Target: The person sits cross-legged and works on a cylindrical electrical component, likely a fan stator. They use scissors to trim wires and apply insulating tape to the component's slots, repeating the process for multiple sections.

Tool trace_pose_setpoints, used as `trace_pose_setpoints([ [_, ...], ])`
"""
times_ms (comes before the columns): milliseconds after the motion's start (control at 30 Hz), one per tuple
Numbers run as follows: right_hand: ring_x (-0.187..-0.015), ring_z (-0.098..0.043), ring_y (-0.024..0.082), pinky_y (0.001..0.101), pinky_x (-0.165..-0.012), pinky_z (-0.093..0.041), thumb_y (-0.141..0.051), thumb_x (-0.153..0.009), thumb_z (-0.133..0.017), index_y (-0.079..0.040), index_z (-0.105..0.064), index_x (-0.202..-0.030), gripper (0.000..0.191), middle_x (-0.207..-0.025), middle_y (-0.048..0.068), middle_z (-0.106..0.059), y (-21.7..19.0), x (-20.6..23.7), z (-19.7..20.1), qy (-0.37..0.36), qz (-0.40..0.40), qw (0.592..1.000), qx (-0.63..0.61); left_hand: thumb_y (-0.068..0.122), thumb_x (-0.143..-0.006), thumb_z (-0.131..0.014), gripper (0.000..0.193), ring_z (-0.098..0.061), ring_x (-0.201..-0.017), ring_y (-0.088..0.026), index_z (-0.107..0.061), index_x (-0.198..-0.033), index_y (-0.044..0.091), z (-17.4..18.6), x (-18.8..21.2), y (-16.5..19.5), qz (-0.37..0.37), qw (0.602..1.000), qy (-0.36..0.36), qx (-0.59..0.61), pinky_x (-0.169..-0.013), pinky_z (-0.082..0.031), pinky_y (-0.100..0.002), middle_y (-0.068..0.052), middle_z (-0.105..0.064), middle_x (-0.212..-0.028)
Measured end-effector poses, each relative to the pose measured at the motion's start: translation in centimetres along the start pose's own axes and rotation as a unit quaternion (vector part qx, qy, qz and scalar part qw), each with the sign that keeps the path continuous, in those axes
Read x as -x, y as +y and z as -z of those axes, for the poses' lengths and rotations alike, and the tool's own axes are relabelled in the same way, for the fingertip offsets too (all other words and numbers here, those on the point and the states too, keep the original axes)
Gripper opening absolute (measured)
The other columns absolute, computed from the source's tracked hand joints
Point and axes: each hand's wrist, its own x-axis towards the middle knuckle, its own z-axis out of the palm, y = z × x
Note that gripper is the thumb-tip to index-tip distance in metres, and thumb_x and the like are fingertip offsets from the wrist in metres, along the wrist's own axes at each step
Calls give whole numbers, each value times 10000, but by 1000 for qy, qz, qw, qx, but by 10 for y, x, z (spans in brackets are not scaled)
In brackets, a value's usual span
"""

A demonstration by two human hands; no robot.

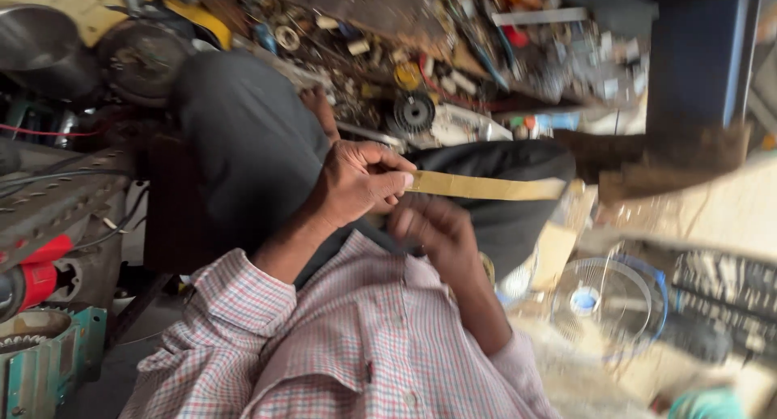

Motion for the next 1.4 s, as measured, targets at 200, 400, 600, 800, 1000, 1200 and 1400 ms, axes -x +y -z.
trace_pose_setpoints([
  [200, -763, -785, 161, 288, -685, -623, -32, -832, -785, -10, -756, -1103, 274, -888, 65, -790, -106, -37, -28, -231, 130, 898, 352, 66, -840, -754, 128, -669, -588, -95, -796, -933, -10, 22, -17, 9, -78, 995, 6, -59, -537, -554, -256, -74, -758, -744],
  [400, -591, -673, 284, 392, -558, -523, -233, -840, -776, -130, -775, -1016, 204, -771, 120, -718, -133, -253, -119, -59, 275, 770, 573, 100, -811, -764, 102, -750, -707, -167, -781, -899, 50, 33, -9, 18, -129, 975, -11, -182, -649, -593, -320, -87, -784, -812],
  [600, -716, -724, 353, 448, -645, -584, -308, -837, -768, -39, -746, -830, 270, -777, 192, -724, -109, -387, -208, 65, 256, 728, 632, 32, -795, -736, 96, -755, -718, -196, -775, -882, 47, 59, -8, 48, -142, 966, 15, -217, -656, -617, -333, -115, -777, -845],
  [800, -662, -734, 296, 415, -630, -614, -276, -874, -709, -38, -748, -845, 243, -790, 177, -745, -110, -409, -235, 106, 188, 711, 669, -44, -787, -678, 176, -738, -711, -219, -774, -913, 34, 81, -9, 74, -170, 967, 17, -191, -606, -603, -342, -134, -757, -894],
  [1000, -592, -730, 195, 334, -548, -610, -163, -847, -717, -13, -781, -833, 164, -686, 118, -742, -125, -397, -227, 109, 117, 913, 375, -53, -757, -689, 150, -730, -662, -215, -763, -872, 8, 77, 0, 86, -196, 964, 21, -179, -569, -582, -335, -127, -744, -841],
  [1200, -657, -722, 184, 295, -544, -596, -131, -940, -662, 29, -692, -959, 164, -772, 98, -708, -166, -362, -211, 36, 69, 995, 56, 11, -773, -734, 80, -750, -689, -189, -756, -846, 38, 65, 1, 92, -222, 958, 6, -183, -636, -610, -317, -108, -768, -814],
  [1400, -772, -709, 180, 305, -731, -596, -218, -994, -678, 6, -669, -993, 225, -848, 69, -700, -203, -227, -111, 95, 306, 943, 92, 51, -743, -779, 100, -744, -691, -182, -787, -840, 30, 47, 2, 85, -222, 950, 30, -217, -630, -582, -319, -118, -769, -772],
])
